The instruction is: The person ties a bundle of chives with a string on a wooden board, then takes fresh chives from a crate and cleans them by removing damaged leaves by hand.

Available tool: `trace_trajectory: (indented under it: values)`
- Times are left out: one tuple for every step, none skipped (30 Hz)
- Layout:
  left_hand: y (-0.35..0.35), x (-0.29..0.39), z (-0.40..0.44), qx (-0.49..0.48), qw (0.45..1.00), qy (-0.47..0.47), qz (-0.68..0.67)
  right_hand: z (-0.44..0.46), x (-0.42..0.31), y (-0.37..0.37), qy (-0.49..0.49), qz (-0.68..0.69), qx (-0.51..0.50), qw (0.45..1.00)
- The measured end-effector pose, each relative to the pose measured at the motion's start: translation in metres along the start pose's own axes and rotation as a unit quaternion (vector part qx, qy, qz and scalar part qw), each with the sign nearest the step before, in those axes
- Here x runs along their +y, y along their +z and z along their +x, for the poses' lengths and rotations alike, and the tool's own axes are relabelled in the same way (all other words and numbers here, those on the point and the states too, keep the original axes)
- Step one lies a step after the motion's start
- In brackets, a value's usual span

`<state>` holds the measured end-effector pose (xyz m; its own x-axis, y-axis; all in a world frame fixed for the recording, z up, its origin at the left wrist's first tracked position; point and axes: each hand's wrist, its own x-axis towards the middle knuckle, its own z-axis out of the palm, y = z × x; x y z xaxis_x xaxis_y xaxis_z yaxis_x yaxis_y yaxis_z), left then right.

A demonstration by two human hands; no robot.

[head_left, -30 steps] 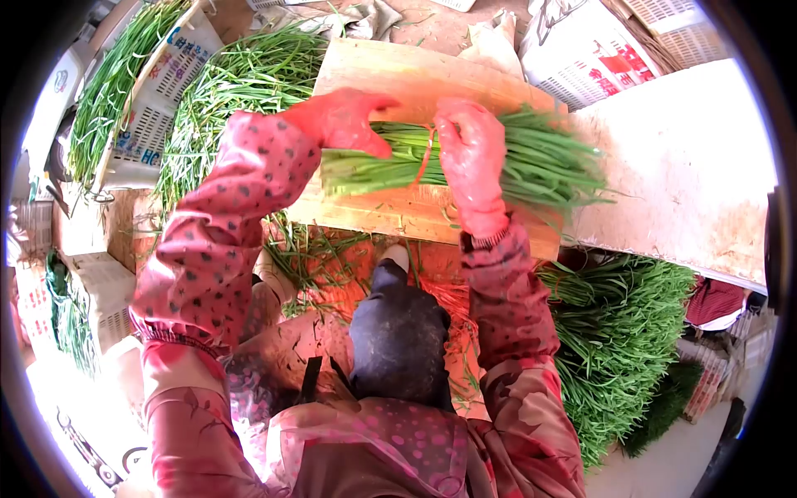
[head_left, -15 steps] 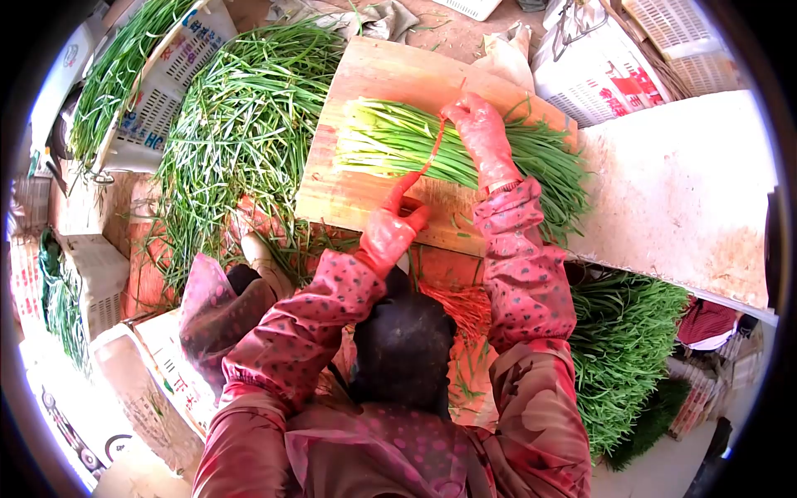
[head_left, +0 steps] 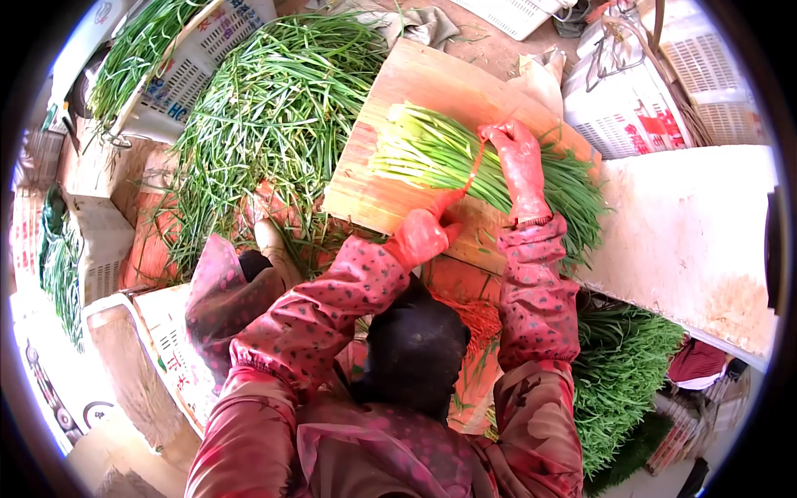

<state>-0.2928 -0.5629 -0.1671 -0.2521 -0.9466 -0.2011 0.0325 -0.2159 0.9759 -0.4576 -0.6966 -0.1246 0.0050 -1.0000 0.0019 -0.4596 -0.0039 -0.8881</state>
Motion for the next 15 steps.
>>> trace_trajectory:
  values:
    - [-0.003,0.007,-0.006,-0.02,0.995,0.017,0.1,-0.006,-0.01,0.0,-0.009,0.062,-0.001,0.998]
    - [-0.004,0.015,-0.012,-0.04,0.979,0.033,0.199,-0.015,-0.019,-0.002,-0.018,0.123,-0.001,0.992]
    - [-0.002,0.03,-0.021,-0.003,0.971,0.081,0.225,-0.028,-0.044,-0.004,-0.006,0.12,0.006,0.993]
    - [0.0,0.038,-0.026,-0.002,0.971,0.08,0.224,-0.037,-0.047,-0.001,-0.006,0.12,0.005,0.993]
    - [0.003,0.044,-0.032,0.022,0.967,0.119,0.226,-0.045,-0.049,0.001,-0.015,0.149,0.01,0.989]
    - [0.005,0.047,-0.036,0.045,0.96,0.157,0.226,-0.053,-0.05,0.002,-0.023,0.177,0.016,0.984]
    - [0.003,0.051,-0.035,0.098,0.933,0.245,0.245,-0.058,-0.045,0.005,-0.011,0.17,0.027,0.985]
    - [-0.004,0.056,-0.036,0.097,0.933,0.247,0.243,-0.06,-0.045,0.004,-0.011,0.168,0.03,0.985]
    - [-0.014,0.065,-0.039,0.156,0.936,0.223,0.224,-0.063,-0.045,0.004,-0.011,0.194,0.025,0.981]
    - [-0.023,0.07,-0.044,0.214,0.935,0.195,0.204,-0.066,-0.044,0.004,-0.008,0.221,0.02,0.975]
    - [-0.029,0.071,-0.046,0.274,0.934,0.147,0.177,-0.068,-0.045,0.004,-0.01,0.218,0.016,0.976]
    - [-0.035,0.072,-0.047,0.332,0.926,0.099,0.148,-0.068,-0.043,0.004,-0.011,0.216,0.019,0.976]
    - [-0.042,0.069,-0.045,0.348,0.913,0.081,0.197,-0.069,-0.04,0.005,-0.02,0.212,0.019,0.977]
    - [-0.048,0.063,-0.042,0.365,0.896,0.062,0.246,-0.069,-0.037,0.009,-0.031,0.209,0.016,0.977]
    - [-0.053,0.06,-0.038,0.364,0.875,0.09,0.306,-0.071,-0.035,0.014,-0.046,0.198,0.038,0.978]
